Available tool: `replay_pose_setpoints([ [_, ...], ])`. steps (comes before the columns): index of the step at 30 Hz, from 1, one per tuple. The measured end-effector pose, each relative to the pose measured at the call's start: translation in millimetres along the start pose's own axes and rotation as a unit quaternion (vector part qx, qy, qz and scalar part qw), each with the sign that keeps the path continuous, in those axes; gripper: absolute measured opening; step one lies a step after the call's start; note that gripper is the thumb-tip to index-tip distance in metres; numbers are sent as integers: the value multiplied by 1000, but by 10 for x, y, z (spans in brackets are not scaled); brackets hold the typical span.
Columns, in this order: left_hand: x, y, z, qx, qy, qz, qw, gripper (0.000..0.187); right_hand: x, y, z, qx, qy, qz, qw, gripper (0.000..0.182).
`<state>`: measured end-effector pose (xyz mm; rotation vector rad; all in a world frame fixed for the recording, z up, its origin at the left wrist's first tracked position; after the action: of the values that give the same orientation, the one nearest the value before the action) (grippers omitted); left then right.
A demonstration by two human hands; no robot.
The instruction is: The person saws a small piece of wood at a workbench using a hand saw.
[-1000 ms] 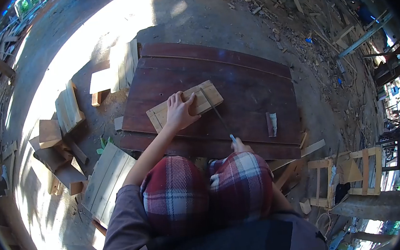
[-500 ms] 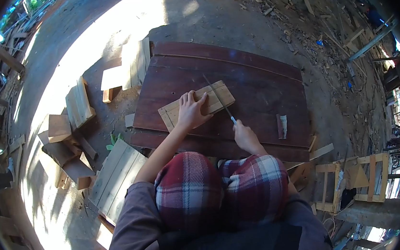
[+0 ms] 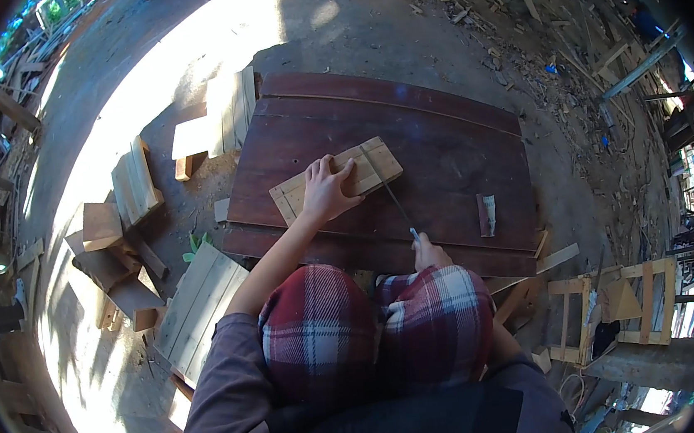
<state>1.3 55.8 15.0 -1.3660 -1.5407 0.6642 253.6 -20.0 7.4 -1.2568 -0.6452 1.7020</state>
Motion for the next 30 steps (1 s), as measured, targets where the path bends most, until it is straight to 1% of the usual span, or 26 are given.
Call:
replay_pose_setpoints([
  [3,3,3,2,0,-8,7,1000,79,309,8,31,16,-64,-11,998,25],
  [6,0,16,-13,-4,-7,16,1000,79,534,-37,234,36,-124,-16,991,25],
  [9,-2,-3,-8,1,-5,6,1000,81,688,-57,518,20,-111,-24,993,26],
  [13,6,31,1,-2,-17,6,1000,82,632,-95,491,17,-130,-43,990,26],
  [16,-8,16,-22,-4,-24,6,1000,83,335,-66,246,23,-98,-31,994,24],
  [18,11,-3,-1,-3,-23,-1,1000,83,106,-17,-9,-2,-20,-9,1000,23],
  [20,-7,14,0,-6,-21,-5,1000,82,-157,-55,-195,7,19,34,999,23],
  [21,-7,19,-1,-9,-19,-5,1000,82,-186,-7,-348,31,12,44,998,23],
  [23,-10,-3,0,-13,-16,-5,1000,81,-264,-21,-353,80,-3,67,995,23],
  [25,-13,3,13,-17,-14,-1,1000,81,-174,-54,-279,16,6,39,999,23],
  [26,2,4,7,-19,-11,-1,1000,81,-124,-154,-114,-16,9,22,1000,23],
  [28,6,-10,-2,-20,-8,-1,1000,81,217,-36,-11,18,-66,-6,998,25],
  [30,9,-11,3,-17,-11,-7,1000,81,428,-41,209,15,-86,-26,996,27],
])
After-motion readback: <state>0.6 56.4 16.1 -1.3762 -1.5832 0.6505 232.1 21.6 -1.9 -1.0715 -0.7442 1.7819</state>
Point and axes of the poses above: each hand's wrist, its own x-axis towards the middle knuckle, its own y-axis out of the palm, z = x × y, the point moved 6 cm from there along x, towards the middle knuckle
